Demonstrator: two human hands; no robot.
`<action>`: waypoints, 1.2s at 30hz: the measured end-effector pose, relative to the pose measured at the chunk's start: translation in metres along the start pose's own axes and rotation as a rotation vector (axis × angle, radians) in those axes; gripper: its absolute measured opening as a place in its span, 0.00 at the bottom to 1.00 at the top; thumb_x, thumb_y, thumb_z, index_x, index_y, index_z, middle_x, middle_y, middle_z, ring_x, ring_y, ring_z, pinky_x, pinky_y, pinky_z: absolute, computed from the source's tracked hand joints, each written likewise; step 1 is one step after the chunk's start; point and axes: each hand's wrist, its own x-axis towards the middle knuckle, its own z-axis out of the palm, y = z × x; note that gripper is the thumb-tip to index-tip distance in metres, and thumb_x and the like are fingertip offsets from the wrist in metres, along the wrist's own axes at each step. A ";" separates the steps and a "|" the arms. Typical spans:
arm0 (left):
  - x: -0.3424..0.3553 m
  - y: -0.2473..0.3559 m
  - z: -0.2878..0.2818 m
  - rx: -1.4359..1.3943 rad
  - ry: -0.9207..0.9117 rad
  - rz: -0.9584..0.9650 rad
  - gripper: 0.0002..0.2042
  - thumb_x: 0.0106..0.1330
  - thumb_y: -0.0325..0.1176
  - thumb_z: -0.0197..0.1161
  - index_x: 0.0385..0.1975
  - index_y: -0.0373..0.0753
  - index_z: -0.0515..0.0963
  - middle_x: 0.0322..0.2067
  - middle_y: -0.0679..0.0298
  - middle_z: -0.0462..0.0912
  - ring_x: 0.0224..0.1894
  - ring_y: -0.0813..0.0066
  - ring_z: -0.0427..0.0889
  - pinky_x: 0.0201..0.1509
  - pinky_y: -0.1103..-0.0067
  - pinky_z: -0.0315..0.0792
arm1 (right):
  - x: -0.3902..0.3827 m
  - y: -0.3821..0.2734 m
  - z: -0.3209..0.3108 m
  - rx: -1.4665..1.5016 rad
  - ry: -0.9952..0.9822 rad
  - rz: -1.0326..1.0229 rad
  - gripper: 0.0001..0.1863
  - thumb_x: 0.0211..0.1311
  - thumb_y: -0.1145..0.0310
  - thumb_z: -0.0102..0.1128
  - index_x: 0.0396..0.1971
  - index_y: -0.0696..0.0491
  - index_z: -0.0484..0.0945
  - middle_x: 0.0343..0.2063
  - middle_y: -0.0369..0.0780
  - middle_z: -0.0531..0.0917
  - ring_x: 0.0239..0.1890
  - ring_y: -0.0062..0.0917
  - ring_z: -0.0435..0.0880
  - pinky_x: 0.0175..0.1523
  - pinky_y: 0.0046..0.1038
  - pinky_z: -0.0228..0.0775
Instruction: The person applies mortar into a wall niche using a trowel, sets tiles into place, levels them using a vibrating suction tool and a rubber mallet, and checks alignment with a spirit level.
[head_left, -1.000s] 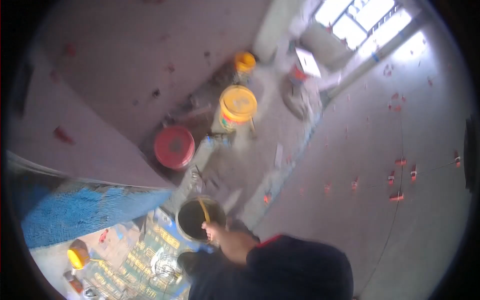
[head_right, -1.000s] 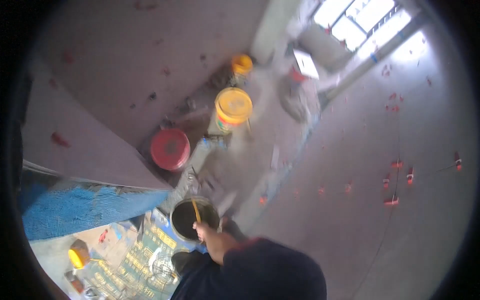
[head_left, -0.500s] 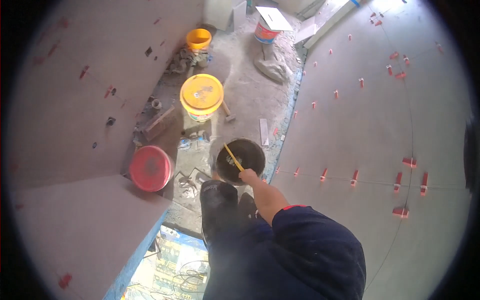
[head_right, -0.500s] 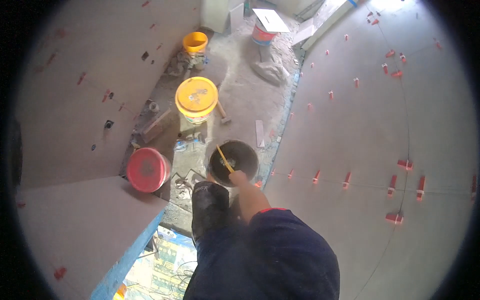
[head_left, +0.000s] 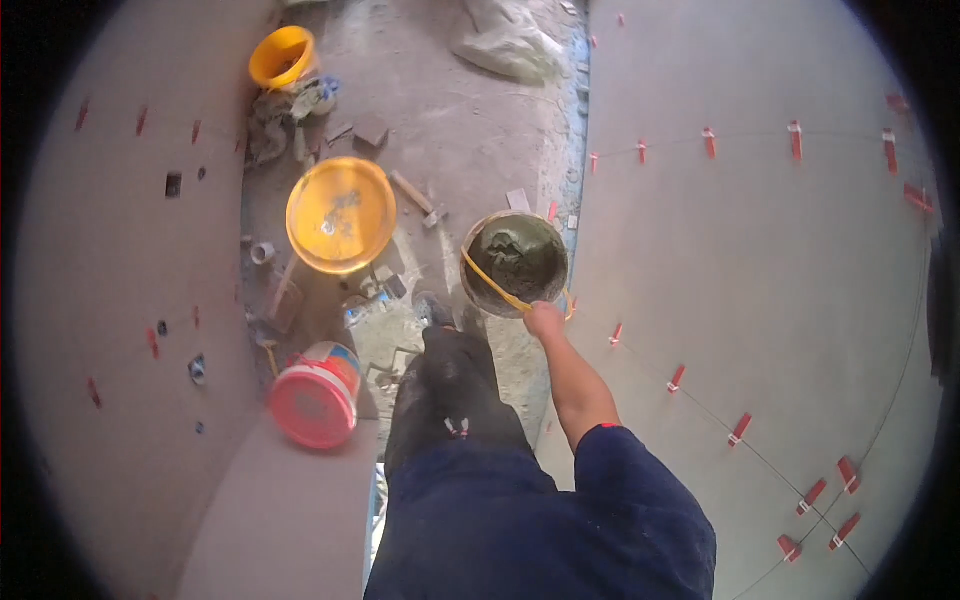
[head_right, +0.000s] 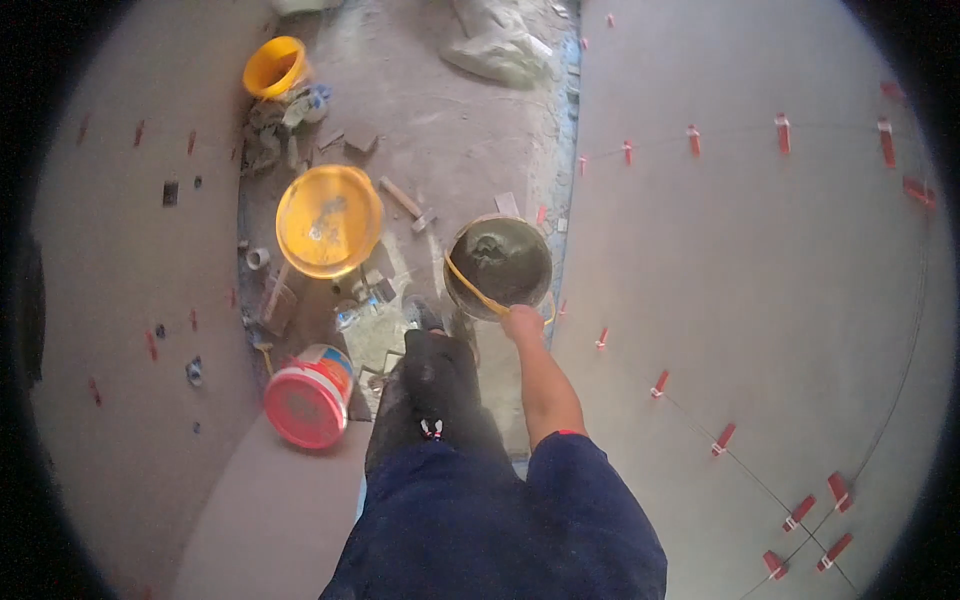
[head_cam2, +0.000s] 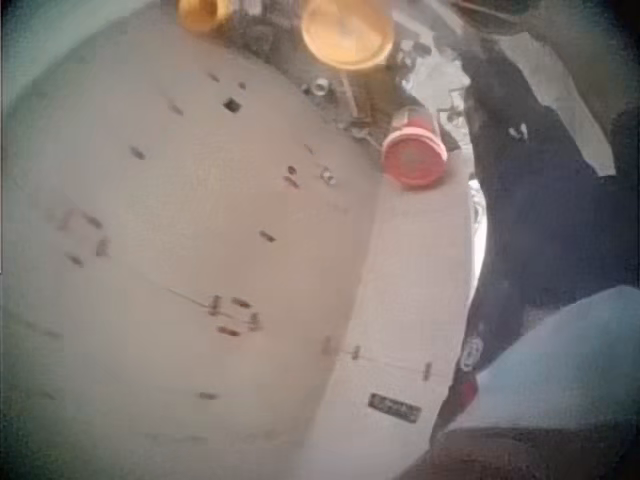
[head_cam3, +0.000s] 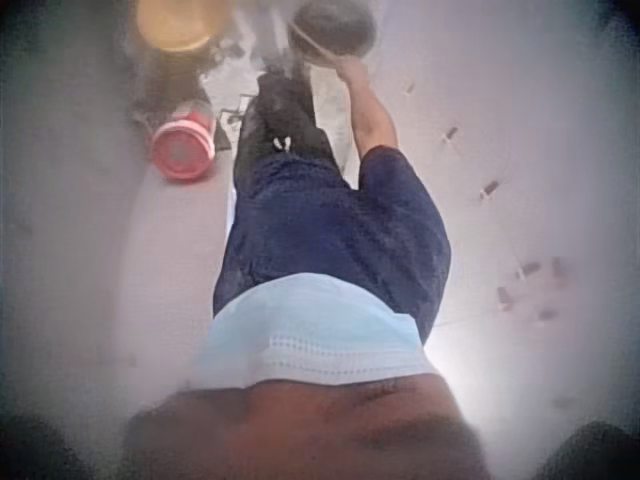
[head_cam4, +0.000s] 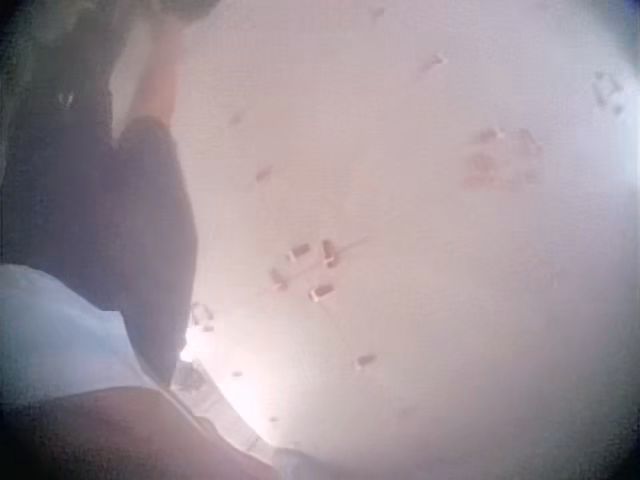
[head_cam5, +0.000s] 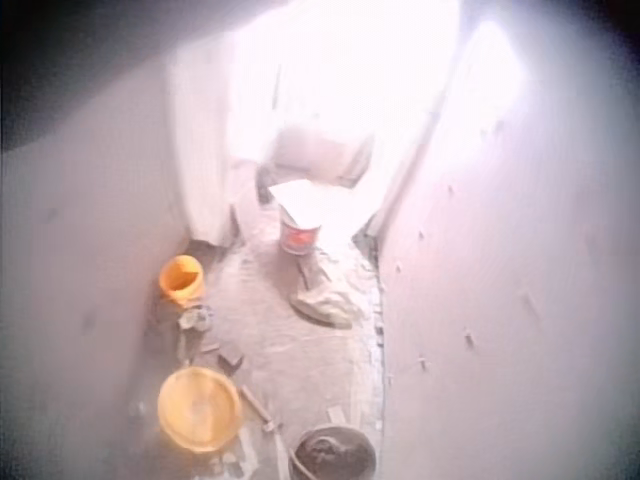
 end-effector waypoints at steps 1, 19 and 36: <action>0.013 0.024 -0.022 0.027 0.008 0.003 0.22 0.73 0.47 0.48 0.59 0.38 0.65 0.50 0.66 0.73 0.51 0.74 0.71 0.53 0.75 0.65 | 0.006 0.009 0.002 0.019 -0.028 0.048 0.16 0.55 0.59 0.54 0.41 0.48 0.83 0.48 0.49 0.79 0.54 0.42 0.76 0.59 0.42 0.67; 0.055 0.822 -0.128 0.325 -0.015 0.654 0.17 0.69 0.39 0.57 0.50 0.34 0.73 0.44 0.60 0.80 0.46 0.71 0.79 0.51 0.75 0.71 | 0.107 -0.036 -0.040 1.424 0.491 1.160 0.22 0.43 0.73 0.61 0.43 0.64 0.74 0.44 0.51 0.79 0.44 0.41 0.80 0.52 0.37 0.71; 0.022 1.146 0.009 0.871 -0.184 0.932 0.19 0.67 0.39 0.58 0.50 0.30 0.75 0.41 0.56 0.82 0.44 0.70 0.80 0.51 0.75 0.72 | 0.133 -0.081 -0.107 2.828 0.429 1.282 0.25 0.67 0.48 0.49 0.13 0.41 0.57 0.07 0.28 0.59 0.08 0.22 0.58 0.24 0.32 0.65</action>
